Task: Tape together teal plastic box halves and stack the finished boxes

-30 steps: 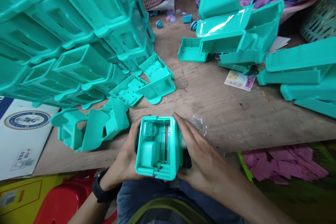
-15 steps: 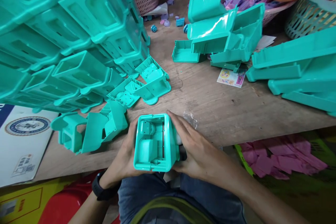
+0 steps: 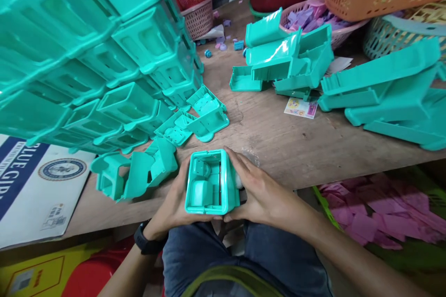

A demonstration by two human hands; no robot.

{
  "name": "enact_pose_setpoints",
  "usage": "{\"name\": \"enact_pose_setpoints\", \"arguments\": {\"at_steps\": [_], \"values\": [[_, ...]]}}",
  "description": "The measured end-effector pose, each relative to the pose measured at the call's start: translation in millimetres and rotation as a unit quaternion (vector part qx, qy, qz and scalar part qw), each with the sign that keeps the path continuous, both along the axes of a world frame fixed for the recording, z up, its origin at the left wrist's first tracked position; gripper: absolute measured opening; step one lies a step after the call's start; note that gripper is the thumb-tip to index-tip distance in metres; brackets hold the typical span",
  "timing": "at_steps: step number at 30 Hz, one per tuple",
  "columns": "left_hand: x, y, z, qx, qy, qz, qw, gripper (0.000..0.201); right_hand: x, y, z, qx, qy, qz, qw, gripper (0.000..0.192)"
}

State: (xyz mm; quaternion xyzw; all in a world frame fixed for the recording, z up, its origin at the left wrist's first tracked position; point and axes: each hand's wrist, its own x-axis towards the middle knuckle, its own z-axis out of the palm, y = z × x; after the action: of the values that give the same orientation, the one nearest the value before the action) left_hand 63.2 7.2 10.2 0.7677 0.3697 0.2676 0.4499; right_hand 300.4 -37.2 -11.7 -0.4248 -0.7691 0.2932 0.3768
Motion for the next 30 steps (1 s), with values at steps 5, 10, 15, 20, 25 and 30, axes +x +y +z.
{"name": "enact_pose_setpoints", "arguments": {"at_steps": [5,10,15,20,25,30], "values": [[-2,0,-5.7,-0.018,0.000,0.006,1.000,0.124,-3,-1,-0.6,0.005,0.004,-0.015,1.000,0.147],[-4,-1,-15.5,-0.036,-0.028,0.013,0.999,0.122,-1,-2,-9.5,0.021,-0.017,-0.019,0.999,0.155],[-4,0,-13.8,-0.035,-0.027,0.021,0.999,0.127,1,2,-11.9,0.032,-0.017,0.001,0.999,0.154],[-1,2,-5.6,-0.035,-0.039,0.011,0.999,0.120,-2,4,-11.8,0.006,-0.013,-0.030,0.999,0.148],[2,1,-4.3,-0.039,-0.063,-0.019,0.997,0.117,-6,1,-14.5,0.002,-0.015,-0.033,0.999,0.140],[4,4,-11.4,0.014,-0.068,0.017,0.997,0.121,-12,-1,-14.9,-0.005,-0.009,-0.057,0.998,0.135]]}}
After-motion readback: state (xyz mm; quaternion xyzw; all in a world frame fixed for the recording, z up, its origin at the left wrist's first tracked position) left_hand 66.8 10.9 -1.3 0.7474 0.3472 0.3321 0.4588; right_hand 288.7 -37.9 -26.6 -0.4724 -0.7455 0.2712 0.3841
